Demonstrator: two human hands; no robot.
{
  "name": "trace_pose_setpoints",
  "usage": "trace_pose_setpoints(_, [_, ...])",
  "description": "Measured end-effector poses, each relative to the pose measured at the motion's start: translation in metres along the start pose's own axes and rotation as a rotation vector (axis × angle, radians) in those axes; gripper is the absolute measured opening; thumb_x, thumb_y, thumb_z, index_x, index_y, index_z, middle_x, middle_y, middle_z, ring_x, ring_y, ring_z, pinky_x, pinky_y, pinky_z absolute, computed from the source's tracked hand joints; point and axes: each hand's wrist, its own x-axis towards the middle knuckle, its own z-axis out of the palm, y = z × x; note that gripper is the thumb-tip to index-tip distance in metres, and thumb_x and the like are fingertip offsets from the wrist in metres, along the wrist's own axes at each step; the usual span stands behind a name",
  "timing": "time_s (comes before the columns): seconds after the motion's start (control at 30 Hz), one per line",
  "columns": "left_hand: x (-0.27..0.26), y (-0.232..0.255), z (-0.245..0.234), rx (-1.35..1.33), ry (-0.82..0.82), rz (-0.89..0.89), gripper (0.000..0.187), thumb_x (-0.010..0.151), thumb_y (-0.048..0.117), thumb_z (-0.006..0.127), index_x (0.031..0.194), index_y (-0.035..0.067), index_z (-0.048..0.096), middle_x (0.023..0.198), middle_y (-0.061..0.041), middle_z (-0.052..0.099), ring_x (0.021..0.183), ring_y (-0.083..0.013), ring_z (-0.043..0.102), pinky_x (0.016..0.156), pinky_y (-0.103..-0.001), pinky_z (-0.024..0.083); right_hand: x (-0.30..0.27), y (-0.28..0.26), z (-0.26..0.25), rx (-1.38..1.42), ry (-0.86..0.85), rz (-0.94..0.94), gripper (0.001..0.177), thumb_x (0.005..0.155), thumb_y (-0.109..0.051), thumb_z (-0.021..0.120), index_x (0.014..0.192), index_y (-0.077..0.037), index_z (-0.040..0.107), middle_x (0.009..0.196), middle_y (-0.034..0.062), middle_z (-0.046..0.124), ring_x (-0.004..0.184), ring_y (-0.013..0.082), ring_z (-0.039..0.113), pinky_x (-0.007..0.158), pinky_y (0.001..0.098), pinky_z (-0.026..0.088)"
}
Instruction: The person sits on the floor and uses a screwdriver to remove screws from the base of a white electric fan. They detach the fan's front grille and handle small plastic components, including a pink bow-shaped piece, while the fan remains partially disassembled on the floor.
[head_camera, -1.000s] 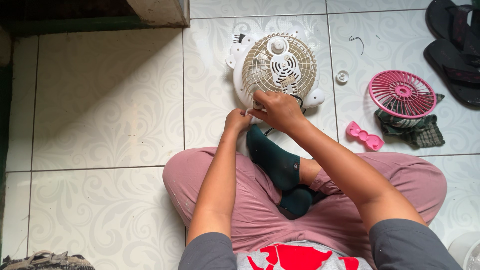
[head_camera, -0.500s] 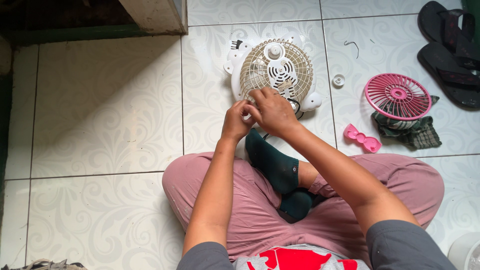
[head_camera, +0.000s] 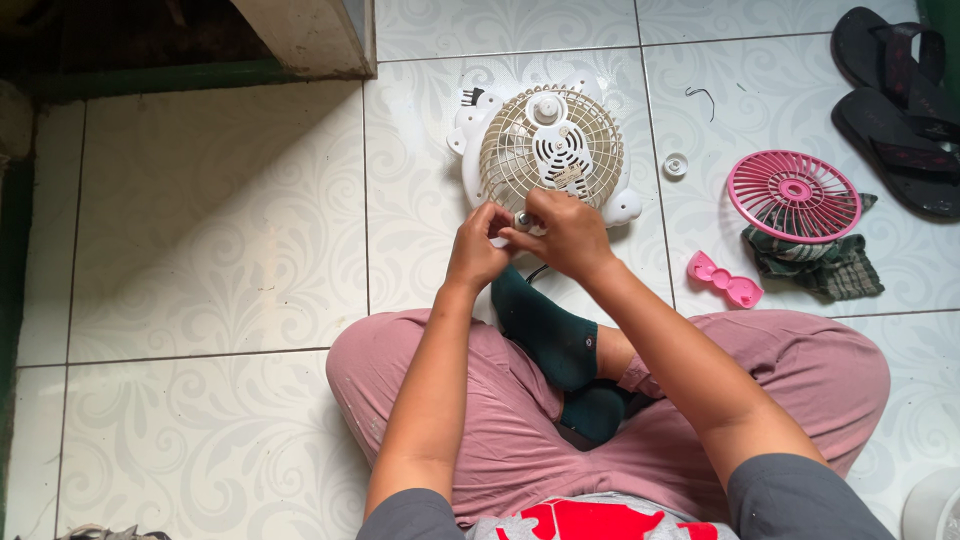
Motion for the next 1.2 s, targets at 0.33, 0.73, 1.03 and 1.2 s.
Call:
trace_pose_setpoints(0.33, [0.005, -0.017, -0.009, -0.416, -0.296, -0.045, 0.034, 0.091, 0.005, 0.073, 0.125, 0.003, 0.066, 0.113, -0.005, 0.073, 0.108, -0.0108, 0.069, 0.096, -0.028, 0.056, -0.003, 0.010, -0.013, 0.266, 0.070, -0.391, 0.025, 0.092, -0.022, 0.077, 0.116, -0.014, 0.077, 0.103, 0.0079, 0.070, 0.085, 0.0265, 0.073, 0.074, 0.0380, 0.060])
trace_pose_setpoints(0.73, [0.003, -0.003, -0.013, -0.216, -0.111, 0.044, 0.024, 0.094, -0.001, 0.068, 0.117, 0.001, 0.065, 0.103, -0.007, 0.075, 0.098, -0.0139, 0.074, 0.088, -0.028, 0.059, 0.006, 0.001, -0.022, 0.247, 0.220, -0.640, 0.025, 0.098, -0.019, 0.068, 0.118, -0.004, 0.070, 0.113, 0.0143, 0.070, 0.095, 0.0342, 0.071, 0.078, 0.0397, 0.058])
trace_pose_setpoints(1.03, [-0.001, 0.008, 0.002, -0.154, -0.044, 0.131, 0.046, 0.077, 0.002, 0.085, 0.118, 0.002, 0.065, 0.112, -0.011, 0.069, 0.102, -0.0191, 0.071, 0.092, -0.030, 0.059, 0.008, -0.011, -0.013, -0.040, 0.086, -0.093, 0.043, 0.085, -0.045, 0.084, 0.092, -0.006, 0.070, 0.082, 0.0089, 0.071, 0.076, 0.0289, 0.072, 0.066, 0.0418, 0.056])
trace_pose_setpoints(1.2, [0.003, 0.000, 0.004, -0.092, 0.012, -0.030, 0.034, 0.087, 0.003, 0.077, 0.118, 0.003, 0.063, 0.110, -0.008, 0.075, 0.103, -0.0168, 0.077, 0.090, -0.029, 0.061, 0.009, -0.008, -0.018, 0.036, 0.122, -0.244, 0.048, 0.087, -0.039, 0.076, 0.118, -0.003, 0.070, 0.104, 0.0143, 0.069, 0.087, 0.0333, 0.070, 0.072, 0.0420, 0.056])
